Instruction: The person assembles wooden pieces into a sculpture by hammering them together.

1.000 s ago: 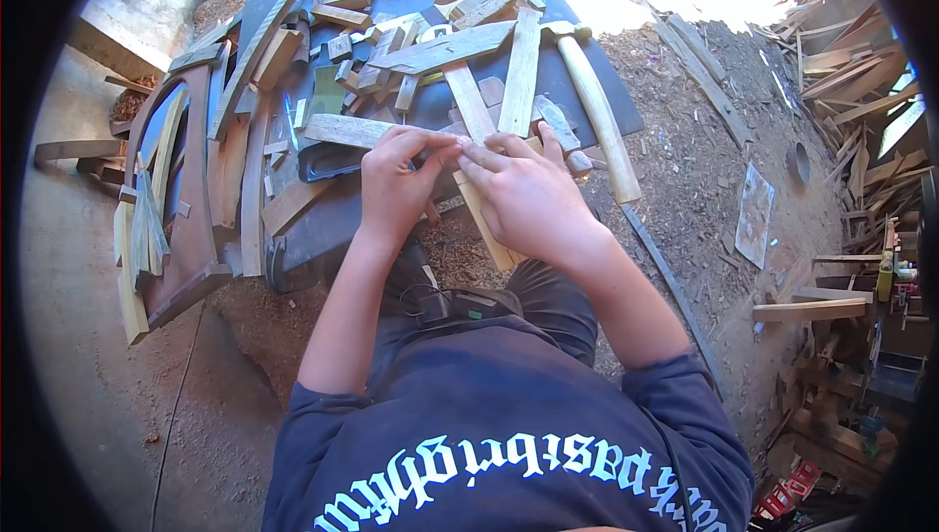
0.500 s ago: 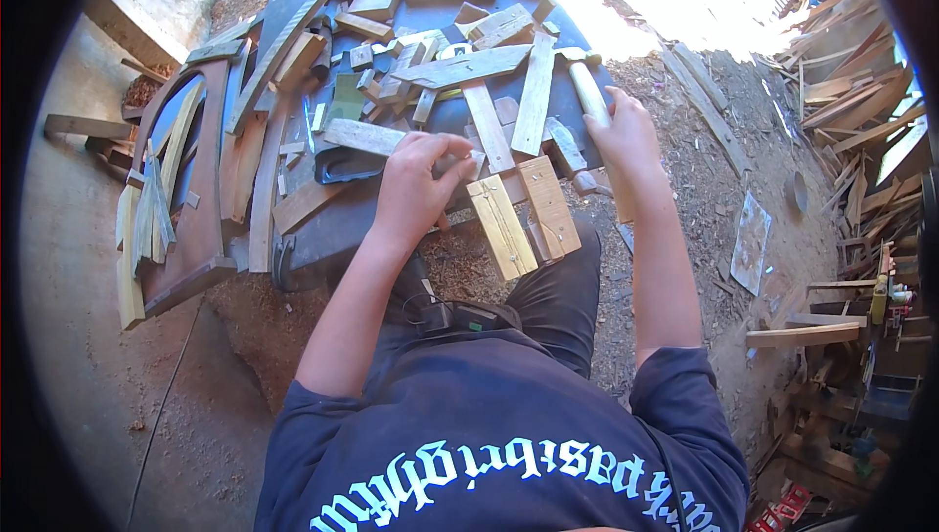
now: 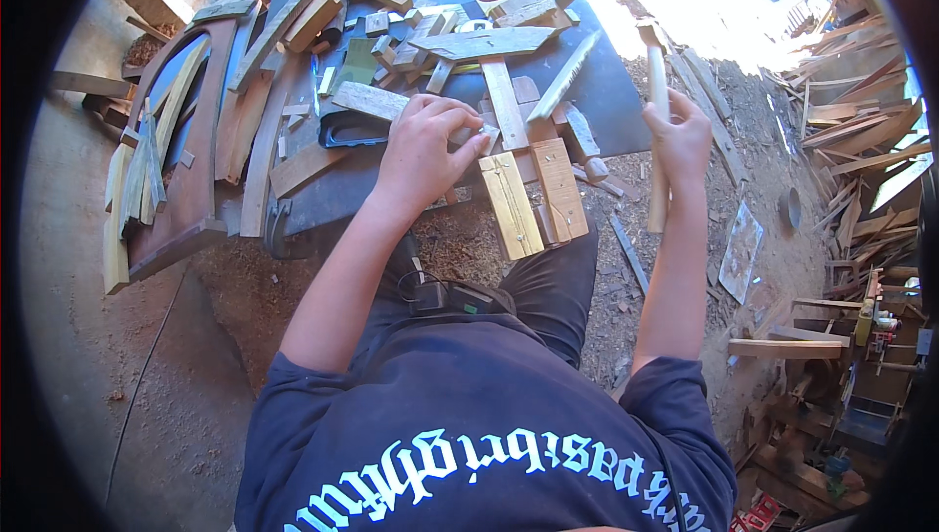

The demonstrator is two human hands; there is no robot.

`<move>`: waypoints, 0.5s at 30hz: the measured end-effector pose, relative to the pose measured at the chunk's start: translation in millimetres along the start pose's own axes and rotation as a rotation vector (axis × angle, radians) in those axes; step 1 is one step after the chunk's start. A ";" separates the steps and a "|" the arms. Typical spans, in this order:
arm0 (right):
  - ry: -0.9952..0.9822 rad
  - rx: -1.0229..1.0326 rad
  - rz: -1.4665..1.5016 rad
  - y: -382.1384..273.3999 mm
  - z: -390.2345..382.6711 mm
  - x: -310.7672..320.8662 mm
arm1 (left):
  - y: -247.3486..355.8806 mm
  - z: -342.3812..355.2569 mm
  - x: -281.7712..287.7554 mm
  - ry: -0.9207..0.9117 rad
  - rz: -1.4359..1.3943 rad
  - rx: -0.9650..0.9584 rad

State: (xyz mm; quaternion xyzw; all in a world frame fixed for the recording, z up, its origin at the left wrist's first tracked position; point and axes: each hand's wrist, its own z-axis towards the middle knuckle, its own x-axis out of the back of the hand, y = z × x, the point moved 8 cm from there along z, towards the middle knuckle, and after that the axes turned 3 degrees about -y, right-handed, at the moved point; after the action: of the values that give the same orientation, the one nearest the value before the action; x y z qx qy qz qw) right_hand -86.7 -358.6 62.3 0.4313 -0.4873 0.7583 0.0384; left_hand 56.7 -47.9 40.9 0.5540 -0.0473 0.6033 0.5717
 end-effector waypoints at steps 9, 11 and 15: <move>-0.194 -0.027 0.233 0.0 -10.7 -20.1 | 1.9 -5.2 -2.4 -0.008 0.070 0.025; -0.232 0.009 0.301 -0.2 -19.0 -26.4 | -1.2 -5.3 -5.7 -0.066 0.082 0.070; -0.383 0.021 0.676 -44.0 -54.2 -16.7 | 1.2 -1.7 -2.5 -0.153 0.103 0.118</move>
State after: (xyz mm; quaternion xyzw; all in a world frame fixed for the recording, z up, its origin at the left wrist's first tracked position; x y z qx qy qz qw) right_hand -88.6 -287.8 73.5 0.3806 -0.5924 0.6389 -0.3099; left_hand 54.1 -48.7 39.2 0.6278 -0.0836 0.5895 0.5014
